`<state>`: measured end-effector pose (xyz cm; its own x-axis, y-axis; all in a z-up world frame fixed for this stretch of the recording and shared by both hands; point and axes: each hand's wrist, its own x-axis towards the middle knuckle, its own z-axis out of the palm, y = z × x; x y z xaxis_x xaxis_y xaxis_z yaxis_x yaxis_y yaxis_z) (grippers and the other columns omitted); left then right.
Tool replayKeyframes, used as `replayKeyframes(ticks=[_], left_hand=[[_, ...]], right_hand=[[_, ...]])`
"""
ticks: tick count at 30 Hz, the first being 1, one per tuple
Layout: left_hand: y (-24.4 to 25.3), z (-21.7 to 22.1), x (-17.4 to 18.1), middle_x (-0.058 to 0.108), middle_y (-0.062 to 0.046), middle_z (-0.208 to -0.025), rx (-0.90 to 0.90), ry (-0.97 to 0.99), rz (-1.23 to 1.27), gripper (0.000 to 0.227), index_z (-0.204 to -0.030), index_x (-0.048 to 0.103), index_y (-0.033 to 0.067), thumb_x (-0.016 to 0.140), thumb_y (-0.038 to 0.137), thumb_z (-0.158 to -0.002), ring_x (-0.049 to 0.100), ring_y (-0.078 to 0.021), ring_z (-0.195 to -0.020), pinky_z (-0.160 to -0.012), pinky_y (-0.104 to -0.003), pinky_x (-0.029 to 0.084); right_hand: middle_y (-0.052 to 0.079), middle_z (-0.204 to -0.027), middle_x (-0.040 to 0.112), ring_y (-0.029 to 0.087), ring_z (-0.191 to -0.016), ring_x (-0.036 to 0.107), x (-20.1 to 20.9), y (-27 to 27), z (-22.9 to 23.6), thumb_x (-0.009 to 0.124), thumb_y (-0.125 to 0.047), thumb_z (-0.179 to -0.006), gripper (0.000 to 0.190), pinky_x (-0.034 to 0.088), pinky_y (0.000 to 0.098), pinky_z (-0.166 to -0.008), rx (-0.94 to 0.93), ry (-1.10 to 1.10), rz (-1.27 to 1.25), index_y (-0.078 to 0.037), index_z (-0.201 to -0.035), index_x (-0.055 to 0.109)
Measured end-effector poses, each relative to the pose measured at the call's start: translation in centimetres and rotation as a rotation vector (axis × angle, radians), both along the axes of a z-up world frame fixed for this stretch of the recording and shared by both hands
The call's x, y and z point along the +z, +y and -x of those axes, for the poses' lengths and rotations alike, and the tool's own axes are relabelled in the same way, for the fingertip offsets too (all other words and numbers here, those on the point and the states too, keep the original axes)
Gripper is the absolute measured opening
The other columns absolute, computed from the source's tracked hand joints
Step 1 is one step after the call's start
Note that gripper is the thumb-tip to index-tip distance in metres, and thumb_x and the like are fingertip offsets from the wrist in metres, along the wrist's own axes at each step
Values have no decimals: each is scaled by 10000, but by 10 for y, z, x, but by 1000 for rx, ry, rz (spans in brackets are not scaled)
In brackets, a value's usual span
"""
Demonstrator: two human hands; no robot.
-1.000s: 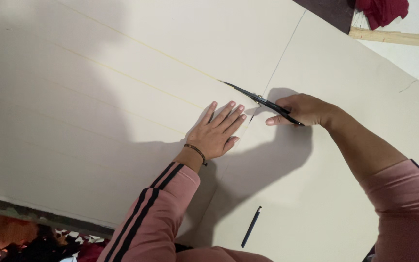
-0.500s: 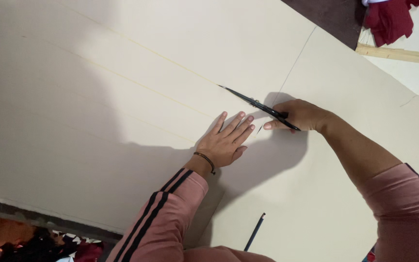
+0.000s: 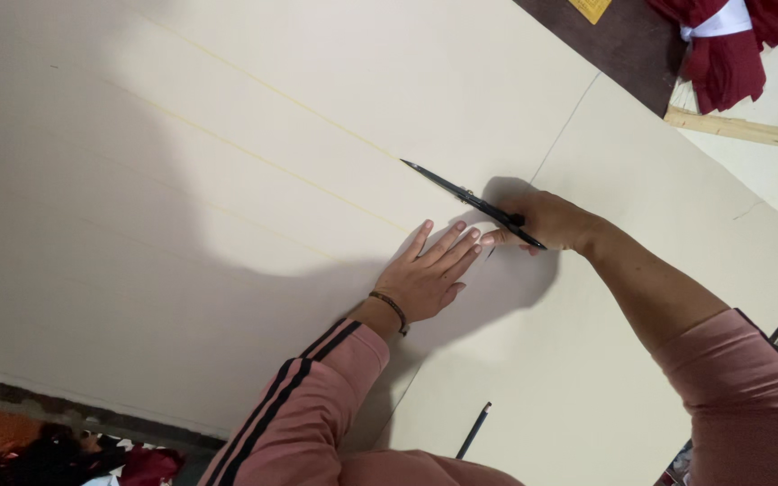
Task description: The person uses a metal ruler and a pencil to draw straight lines on a large sheet of white cardboard. They then use a pair of scissors to cut the cardboard along the marked lines, separating a rectangular section from the main sheet.
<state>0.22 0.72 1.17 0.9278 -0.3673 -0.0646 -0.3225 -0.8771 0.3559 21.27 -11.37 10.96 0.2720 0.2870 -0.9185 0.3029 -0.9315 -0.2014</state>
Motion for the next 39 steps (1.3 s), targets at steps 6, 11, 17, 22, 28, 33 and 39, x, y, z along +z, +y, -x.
replayKeyframes(ticks=[6, 11, 17, 22, 28, 33, 39], left_hand=[[-6, 3, -8, 53, -40, -1735, -10, 35, -44, 637, -1652, 150, 167, 281, 463, -1104, -39, -249, -1602, -1282, -578, -34], [0, 1, -1, 154, -64, -1709, 1, 25, 5, 611, -1637, 187, 152, 286, 449, -1112, 7, -253, -1601, -1275, -574, -61], [42, -3, 7, 386, -64, -1618, 136, -79, 491, 611, -1468, 496, 139, 499, 542, -1009, 246, -259, -1567, -1281, -595, 41], [167, 1, 10, 559, -97, -1466, 425, -255, 306, 437, -1354, 638, 95, 658, 194, -929, 462, -333, -1411, -1180, -556, 321], [226, 24, 12, 286, -101, -1691, 491, -83, 78, 660, -1604, 373, 133, 496, 472, -1052, 196, -311, -1569, -1264, -560, 93], [226, 25, -5, 180, -45, -1733, 433, 13, 38, 713, -1647, 265, 208, 338, 591, -1049, 80, -275, -1600, -1278, -556, -12], [225, 28, -5, 157, -31, -1737, 431, 56, 47, 714, -1650, 247, 226, 309, 603, -1046, 58, -266, -1603, -1279, -572, -22]], right_hand=[[53, -633, 692, 204, -615, 743, 6, 31, -2, 743, -755, -738, 612, 534, 348, -760, 93, -3, -10, -151, -772, 650], [50, -629, 697, 205, -626, 748, 24, 62, -1, 729, -779, -717, 634, 534, 342, -783, 98, -9, 8, -152, -759, 649], [50, -662, 711, 212, -685, 768, 36, 84, 3, 697, -796, -729, 649, 537, 364, -828, 127, -9, 10, -151, -787, 656], [-20, -640, 711, 153, -699, 781, 38, 87, 8, 686, -830, -697, 606, 538, 316, -848, 189, -54, 16, -229, -771, 660], [1, -642, 698, 168, -673, 769, 43, 103, 8, 701, -792, -715, 593, 533, 315, -829, 161, -39, 11, -204, -789, 673], [18, -643, 688, 179, -654, 760, 44, 122, 12, 713, -763, -728, 584, 530, 314, -815, 131, -36, 3, -185, -803, 683], [39, -645, 675, 195, -629, 748, 42, 132, 15, 729, -725, -746, 572, 525, 313, -796, 107, -2, 12, -159, -821, 696]])
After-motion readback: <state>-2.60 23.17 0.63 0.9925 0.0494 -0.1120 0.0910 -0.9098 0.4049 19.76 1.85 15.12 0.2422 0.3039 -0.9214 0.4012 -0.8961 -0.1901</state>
